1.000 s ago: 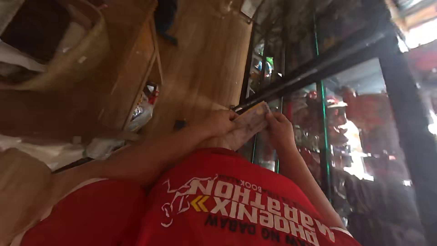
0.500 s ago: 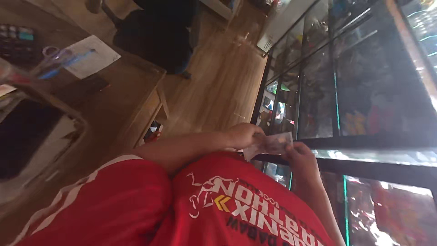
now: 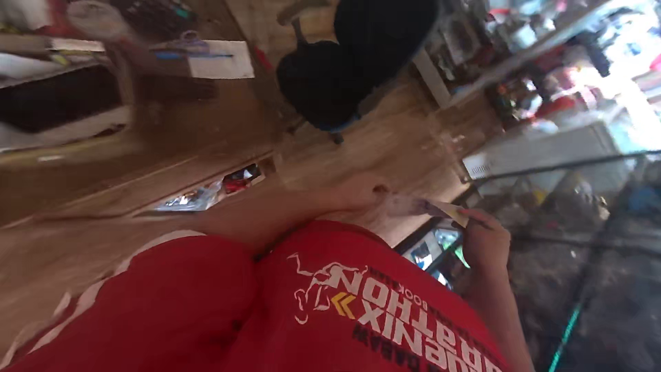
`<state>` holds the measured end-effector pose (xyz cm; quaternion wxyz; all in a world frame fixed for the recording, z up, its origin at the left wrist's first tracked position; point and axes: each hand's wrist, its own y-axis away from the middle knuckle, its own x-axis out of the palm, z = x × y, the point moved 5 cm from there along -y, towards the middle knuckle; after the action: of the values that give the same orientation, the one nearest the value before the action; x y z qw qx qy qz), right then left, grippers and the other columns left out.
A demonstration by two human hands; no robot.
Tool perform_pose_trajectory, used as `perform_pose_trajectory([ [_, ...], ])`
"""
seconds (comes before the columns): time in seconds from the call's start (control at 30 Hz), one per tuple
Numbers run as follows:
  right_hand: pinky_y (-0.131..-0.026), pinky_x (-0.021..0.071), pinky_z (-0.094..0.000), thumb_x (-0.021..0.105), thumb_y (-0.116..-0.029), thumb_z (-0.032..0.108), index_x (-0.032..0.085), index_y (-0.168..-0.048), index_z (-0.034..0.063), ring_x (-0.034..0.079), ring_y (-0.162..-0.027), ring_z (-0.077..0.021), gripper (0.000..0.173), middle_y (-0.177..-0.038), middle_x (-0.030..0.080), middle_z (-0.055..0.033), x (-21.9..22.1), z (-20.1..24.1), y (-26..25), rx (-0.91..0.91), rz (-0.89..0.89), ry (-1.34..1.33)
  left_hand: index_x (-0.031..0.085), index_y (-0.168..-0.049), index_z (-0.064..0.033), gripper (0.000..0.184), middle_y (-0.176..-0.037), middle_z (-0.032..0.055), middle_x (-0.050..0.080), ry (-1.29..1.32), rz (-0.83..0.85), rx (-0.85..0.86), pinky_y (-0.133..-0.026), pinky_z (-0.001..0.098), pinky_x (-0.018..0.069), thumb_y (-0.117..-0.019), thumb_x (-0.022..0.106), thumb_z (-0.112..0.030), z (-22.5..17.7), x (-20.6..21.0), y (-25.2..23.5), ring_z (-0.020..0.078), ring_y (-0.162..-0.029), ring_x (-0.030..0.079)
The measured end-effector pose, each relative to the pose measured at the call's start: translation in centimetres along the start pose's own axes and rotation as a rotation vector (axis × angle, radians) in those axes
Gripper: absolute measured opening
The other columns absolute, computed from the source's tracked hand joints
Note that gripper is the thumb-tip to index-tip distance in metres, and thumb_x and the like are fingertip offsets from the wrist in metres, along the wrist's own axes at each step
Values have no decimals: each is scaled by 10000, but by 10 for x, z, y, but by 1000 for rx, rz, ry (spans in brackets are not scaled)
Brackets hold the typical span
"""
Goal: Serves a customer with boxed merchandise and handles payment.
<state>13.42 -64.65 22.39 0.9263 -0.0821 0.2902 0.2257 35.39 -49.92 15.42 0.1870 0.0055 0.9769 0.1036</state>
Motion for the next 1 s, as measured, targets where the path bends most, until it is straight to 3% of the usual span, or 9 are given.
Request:
perform_pose_trajectory([
  [0.17,-658,572,-248,421,-945,-78,651,-932,-14,624,-661,-35,238,-825,678,38,41,3,-85,-12,69,-158,674,-1263,-27,276,-1202,185,682,65,-272,-357,-988,538,504,-1066,517,-139,78,-50,35,326,-1114,655],
  [0.3,-652,555,-247,411,-965,-69,631,-1032,-84,598,-653,-48,231,-885,657,-27,95,14,-134,11,154,-117,644,-1311,-25,313,-1240,193,668,221,-387,-496,-998,521,494,-1077,499,-175,118,-81,58,311,-1116,653],
  [0.43,-679,567,-261,443,-963,-73,663,-1060,-106,624,-694,-63,242,-944,691,-89,143,55,-190,-89,229,-35,638,-1316,-31,318,-1220,183,668,298,-455,-490,-967,468,505,-1082,485,-181,127,-118,44,272,-1048,660],
  [0.57,-682,559,-243,468,-962,-76,680,-1029,-102,618,-702,-48,224,-925,692,-81,195,96,-237,-226,242,-68,641,-1306,-8,308,-1247,191,657,248,-474,-402,-1015,462,481,-1080,491,-155,118,-170,25,277,-1126,637],
  [0.7,-693,560,-248,462,-963,-73,681,-1039,-96,621,-715,-51,233,-935,696,-83,255,108,-268,-220,417,-61,647,-1301,-31,297,-1269,164,649,240,-556,-403,-1023,449,486,-1080,501,-166,113,-208,22,258,-1149,632],
  [0.8,-705,551,-260,484,-966,-54,695,-1063,-80,621,-738,-66,234,-963,700,-104,299,118,-302,-292,544,41,645,-1306,-23,300,-1290,165,646,316,-638,-467,-1042,451,482,-1077,515,-168,133,-214,28,260,-1177,628],
  [0.87,-765,560,-298,497,-971,-45,709,-1082,-65,648,-818,-114,240,-1036,702,-144,332,137,-324,-385,665,181,645,-1302,-23,307,-1293,172,644,400,-730,-550,-1047,472,477,-1080,514,-190,154,-213,36,269,-1184,627],
  [0.93,-919,536,-366,498,-997,-25,729,-1130,-31,659,-1017,-212,267,-1164,682,-191,374,161,-342,-538,864,392,640,-1306,-26,321,-1282,177,648,481,-839,-644,-1041,490,476,-1085,505,-215,172,-210,44,279,-1172,632],
  [1.0,-1071,472,-453,452,-1046,25,703,-1259,24,615,-1227,-319,329,-1297,651,-222,428,177,-356,-743,1093,640,636,-1308,-27,325,-1273,188,652,537,-950,-746,-1035,513,477,-1086,499,-222,188,-205,48,297,-1164,637],
])
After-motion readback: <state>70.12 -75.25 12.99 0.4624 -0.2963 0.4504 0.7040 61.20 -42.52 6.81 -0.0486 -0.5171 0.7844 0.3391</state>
